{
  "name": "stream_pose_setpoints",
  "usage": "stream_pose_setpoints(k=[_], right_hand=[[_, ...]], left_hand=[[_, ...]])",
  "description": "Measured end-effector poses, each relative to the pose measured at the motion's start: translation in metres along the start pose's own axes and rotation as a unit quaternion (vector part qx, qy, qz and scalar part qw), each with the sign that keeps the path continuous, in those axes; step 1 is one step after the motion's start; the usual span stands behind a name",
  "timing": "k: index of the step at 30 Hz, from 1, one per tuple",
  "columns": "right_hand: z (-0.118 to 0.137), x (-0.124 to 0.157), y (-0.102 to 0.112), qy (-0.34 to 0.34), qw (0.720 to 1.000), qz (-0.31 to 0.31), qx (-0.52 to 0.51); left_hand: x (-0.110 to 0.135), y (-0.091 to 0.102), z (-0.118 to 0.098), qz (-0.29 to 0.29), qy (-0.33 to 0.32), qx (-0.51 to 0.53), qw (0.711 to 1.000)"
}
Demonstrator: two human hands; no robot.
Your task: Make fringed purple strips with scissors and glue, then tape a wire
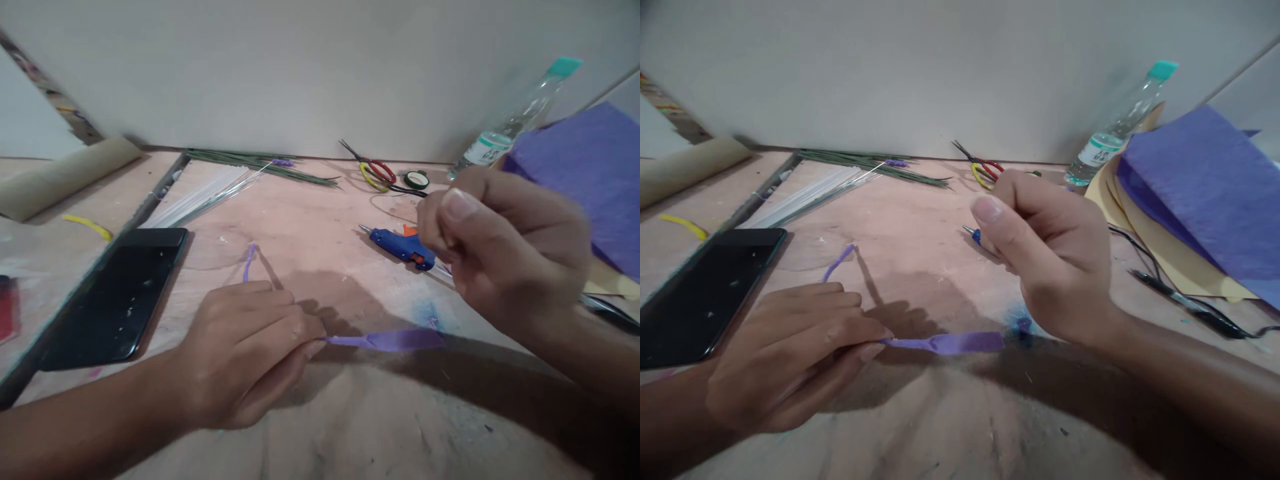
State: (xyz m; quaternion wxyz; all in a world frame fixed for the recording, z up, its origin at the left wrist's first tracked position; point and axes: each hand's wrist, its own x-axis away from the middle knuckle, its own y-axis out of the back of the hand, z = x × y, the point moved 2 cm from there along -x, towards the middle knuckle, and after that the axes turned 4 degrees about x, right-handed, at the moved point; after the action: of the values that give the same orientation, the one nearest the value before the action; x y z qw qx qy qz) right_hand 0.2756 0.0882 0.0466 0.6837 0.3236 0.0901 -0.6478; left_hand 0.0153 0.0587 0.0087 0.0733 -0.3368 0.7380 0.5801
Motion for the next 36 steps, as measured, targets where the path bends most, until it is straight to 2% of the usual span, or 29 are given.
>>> stream_pose_setpoints(k=[2,4,7,9,10,15,20,23,28,31,33,36], right_hand=[[0.001,0.0,-0.001,0.035,0.993,0.032,0.109],[0.005,0.002,-0.007,0.06,0.971,0.13,0.191],[0.017,0.013,-0.019,0.075,0.937,0.305,0.153],[0.023,0.021,-0.025,0.06,0.924,0.356,0.127],[0.025,0.024,-0.027,0.053,0.923,0.359,0.13],[0.024,0.029,-0.033,0.075,0.93,0.335,0.129],[0.022,0.031,-0.034,0.1,0.928,0.339,0.115],[0.023,0.034,-0.036,0.082,0.939,0.328,0.07],[0.016,0.035,-0.036,-0.022,0.971,0.236,-0.04],[0.008,0.029,-0.028,-0.068,0.987,0.144,-0.018],[0.005,0.023,-0.022,-0.074,0.992,0.098,0.016],[0.006,0.017,-0.016,-0.061,0.992,0.096,0.054]], left_hand=[[-0.002,0.0,-0.001,-0.009,-0.014,-0.008,1.0],[-0.005,-0.001,-0.002,-0.027,-0.027,-0.018,0.999],[-0.008,-0.003,-0.001,-0.04,-0.024,-0.03,0.998],[-0.009,-0.004,0.0,-0.038,-0.028,-0.035,0.998],[-0.01,-0.004,0.0,-0.038,-0.03,-0.037,0.998],[-0.009,-0.004,-0.002,-0.042,-0.025,-0.048,0.998],[-0.008,-0.006,-0.006,-0.038,-0.042,-0.036,0.998],[-0.007,-0.007,-0.008,-0.041,-0.035,-0.018,0.998],[-0.006,-0.005,-0.008,-0.057,-0.018,-0.025,0.998],[-0.004,-0.006,-0.007,-0.057,-0.016,-0.03,0.998],[-0.003,-0.008,-0.007,-0.054,0.002,-0.036,0.998],[-0.002,-0.008,-0.007,-0.06,0.004,-0.038,0.997]])
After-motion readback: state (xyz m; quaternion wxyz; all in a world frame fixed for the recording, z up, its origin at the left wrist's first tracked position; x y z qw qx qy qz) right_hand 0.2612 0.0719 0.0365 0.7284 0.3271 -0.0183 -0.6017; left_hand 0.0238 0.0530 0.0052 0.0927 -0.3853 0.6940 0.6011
